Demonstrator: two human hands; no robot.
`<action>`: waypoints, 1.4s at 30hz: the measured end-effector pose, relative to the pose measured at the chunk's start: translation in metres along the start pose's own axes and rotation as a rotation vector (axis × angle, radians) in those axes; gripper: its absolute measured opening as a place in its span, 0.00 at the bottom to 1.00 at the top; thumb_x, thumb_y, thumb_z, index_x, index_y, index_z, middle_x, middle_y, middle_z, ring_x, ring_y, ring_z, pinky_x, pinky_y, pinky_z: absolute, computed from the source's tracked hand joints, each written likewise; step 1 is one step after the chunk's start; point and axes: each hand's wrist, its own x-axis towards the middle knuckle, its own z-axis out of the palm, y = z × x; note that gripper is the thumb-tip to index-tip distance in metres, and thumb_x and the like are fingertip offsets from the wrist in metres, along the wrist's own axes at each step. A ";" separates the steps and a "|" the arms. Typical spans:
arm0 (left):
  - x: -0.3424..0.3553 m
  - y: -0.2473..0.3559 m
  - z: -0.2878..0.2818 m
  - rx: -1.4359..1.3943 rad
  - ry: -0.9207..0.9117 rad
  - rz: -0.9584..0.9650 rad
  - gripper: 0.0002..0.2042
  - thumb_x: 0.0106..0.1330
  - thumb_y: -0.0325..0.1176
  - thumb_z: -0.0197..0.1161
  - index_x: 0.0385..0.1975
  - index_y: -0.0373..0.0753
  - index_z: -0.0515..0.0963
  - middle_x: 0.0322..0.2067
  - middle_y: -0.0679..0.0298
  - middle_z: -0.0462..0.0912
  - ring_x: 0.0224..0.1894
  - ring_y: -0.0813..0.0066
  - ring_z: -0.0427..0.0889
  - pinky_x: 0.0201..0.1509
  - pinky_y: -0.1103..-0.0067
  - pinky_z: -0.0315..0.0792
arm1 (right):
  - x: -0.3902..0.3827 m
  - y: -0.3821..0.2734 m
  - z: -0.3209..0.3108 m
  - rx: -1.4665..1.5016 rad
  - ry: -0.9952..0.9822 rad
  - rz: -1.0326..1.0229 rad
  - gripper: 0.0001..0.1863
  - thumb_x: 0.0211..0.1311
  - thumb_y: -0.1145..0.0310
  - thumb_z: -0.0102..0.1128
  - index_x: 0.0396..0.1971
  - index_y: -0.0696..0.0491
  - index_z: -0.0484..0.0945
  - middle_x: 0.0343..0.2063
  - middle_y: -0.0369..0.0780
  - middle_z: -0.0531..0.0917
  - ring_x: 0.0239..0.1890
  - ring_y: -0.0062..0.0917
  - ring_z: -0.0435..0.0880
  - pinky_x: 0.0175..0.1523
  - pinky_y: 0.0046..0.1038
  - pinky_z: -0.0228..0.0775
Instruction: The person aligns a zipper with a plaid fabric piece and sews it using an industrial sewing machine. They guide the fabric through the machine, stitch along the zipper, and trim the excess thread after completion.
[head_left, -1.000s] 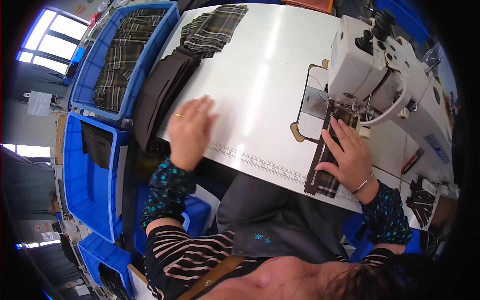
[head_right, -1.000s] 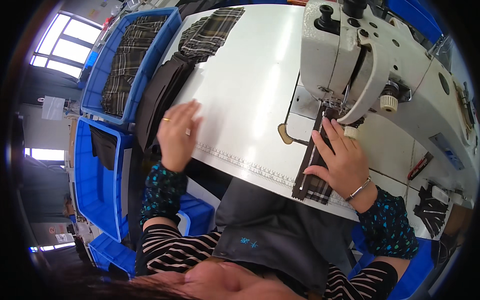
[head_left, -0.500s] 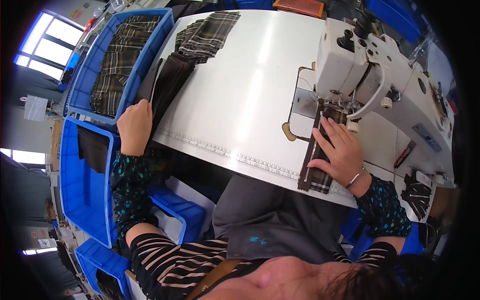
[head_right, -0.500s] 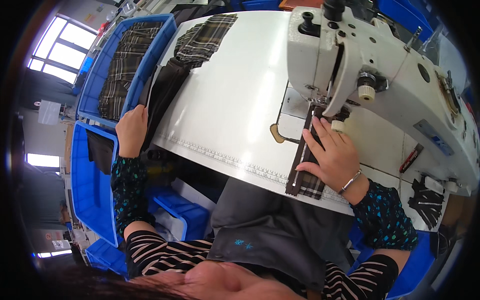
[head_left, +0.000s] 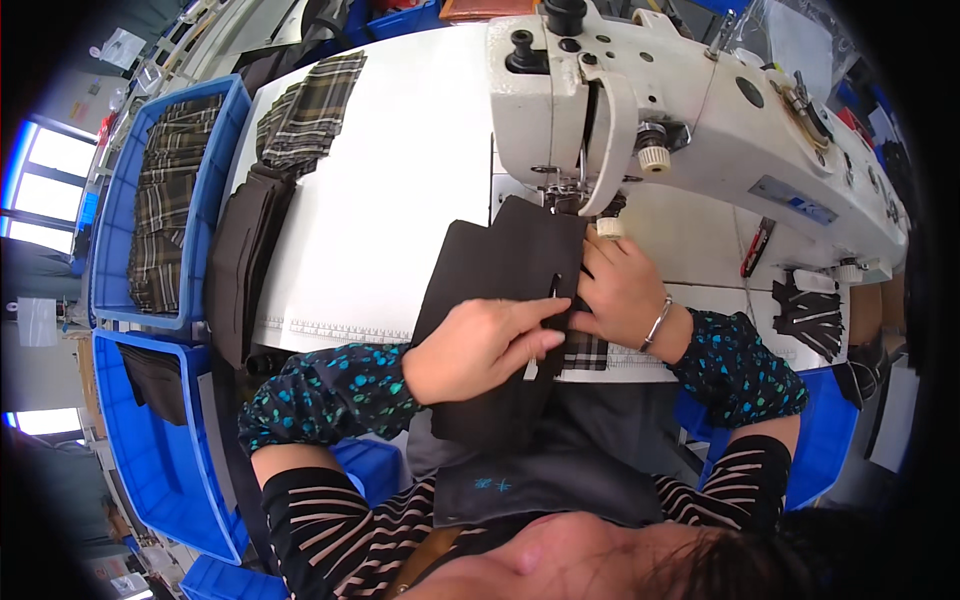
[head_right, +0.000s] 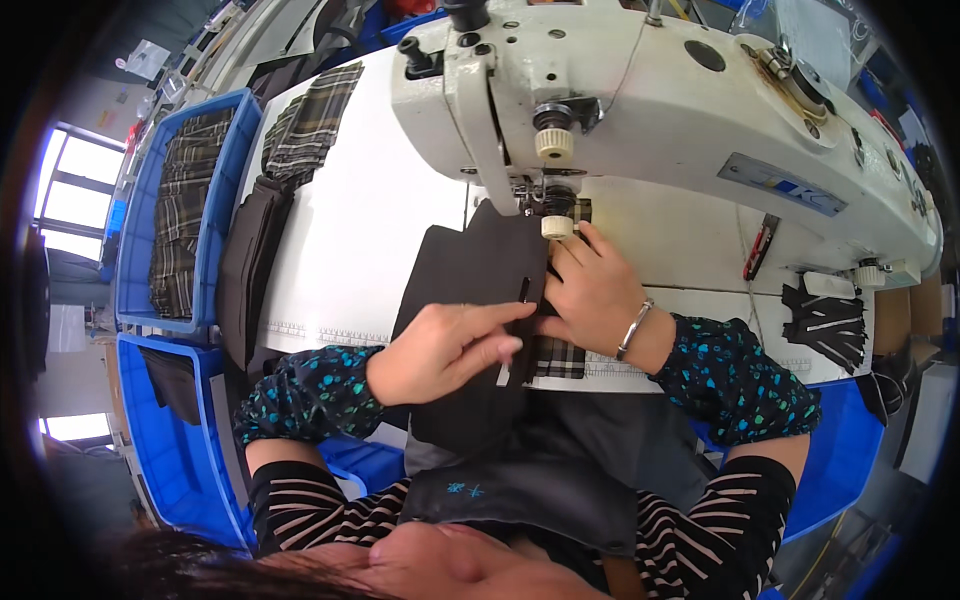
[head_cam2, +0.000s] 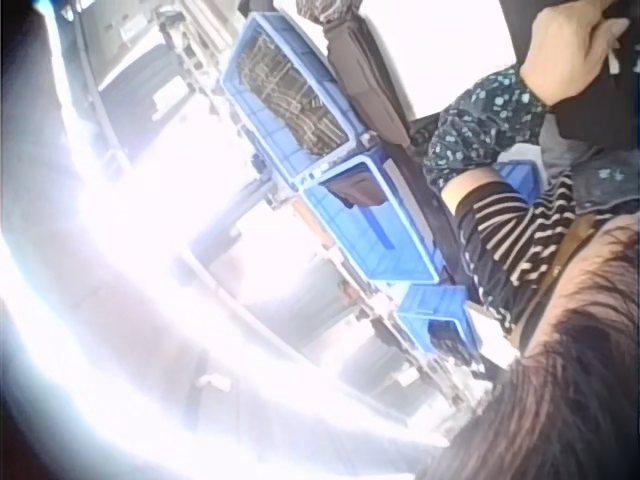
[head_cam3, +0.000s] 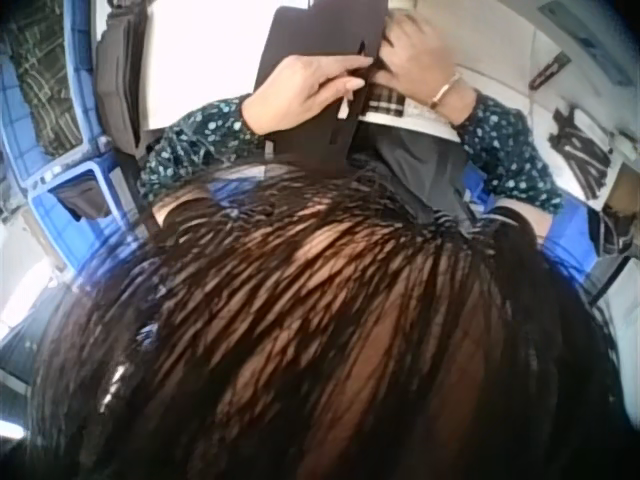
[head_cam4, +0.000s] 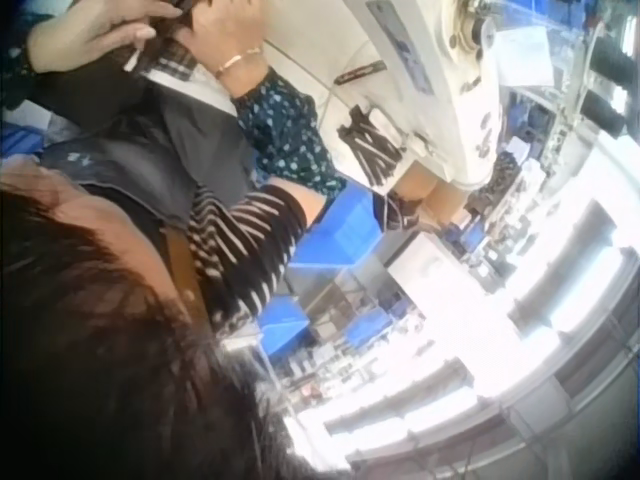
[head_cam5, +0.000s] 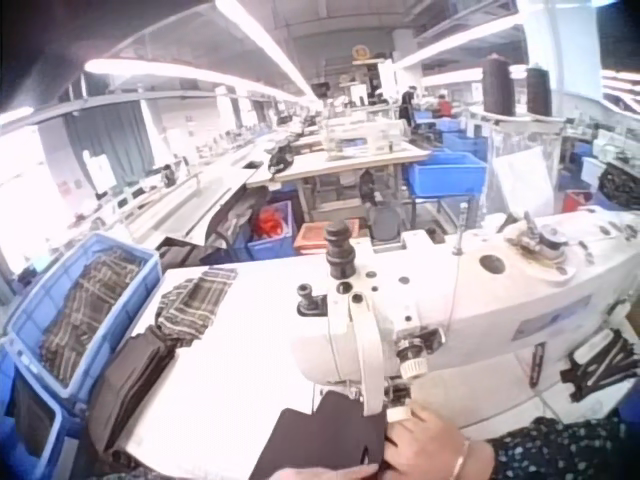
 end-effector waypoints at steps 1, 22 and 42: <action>0.008 -0.011 0.003 0.108 0.077 0.113 0.19 0.72 0.31 0.68 0.61 0.35 0.81 0.35 0.54 0.86 0.37 0.56 0.87 0.44 0.68 0.80 | -0.002 0.001 0.000 -0.019 -0.020 -0.004 0.37 0.48 0.39 0.74 0.49 0.55 0.86 0.50 0.45 0.84 0.59 0.40 0.80 0.74 0.51 0.64; 0.070 -0.066 -0.028 0.319 0.241 -0.199 0.15 0.65 0.44 0.76 0.38 0.38 0.85 0.38 0.57 0.84 0.35 0.55 0.86 0.39 0.67 0.79 | 0.002 -0.004 -0.006 0.038 -0.023 0.031 0.32 0.45 0.46 0.78 0.44 0.56 0.88 0.47 0.44 0.85 0.57 0.39 0.80 0.74 0.51 0.64; 0.066 -0.068 -0.019 0.587 0.435 0.213 0.12 0.64 0.32 0.72 0.46 0.39 0.87 0.48 0.59 0.88 0.48 0.57 0.86 0.48 0.66 0.79 | 0.002 -0.004 -0.004 0.057 0.011 0.029 0.31 0.43 0.49 0.79 0.44 0.55 0.88 0.45 0.44 0.84 0.58 0.41 0.80 0.72 0.52 0.66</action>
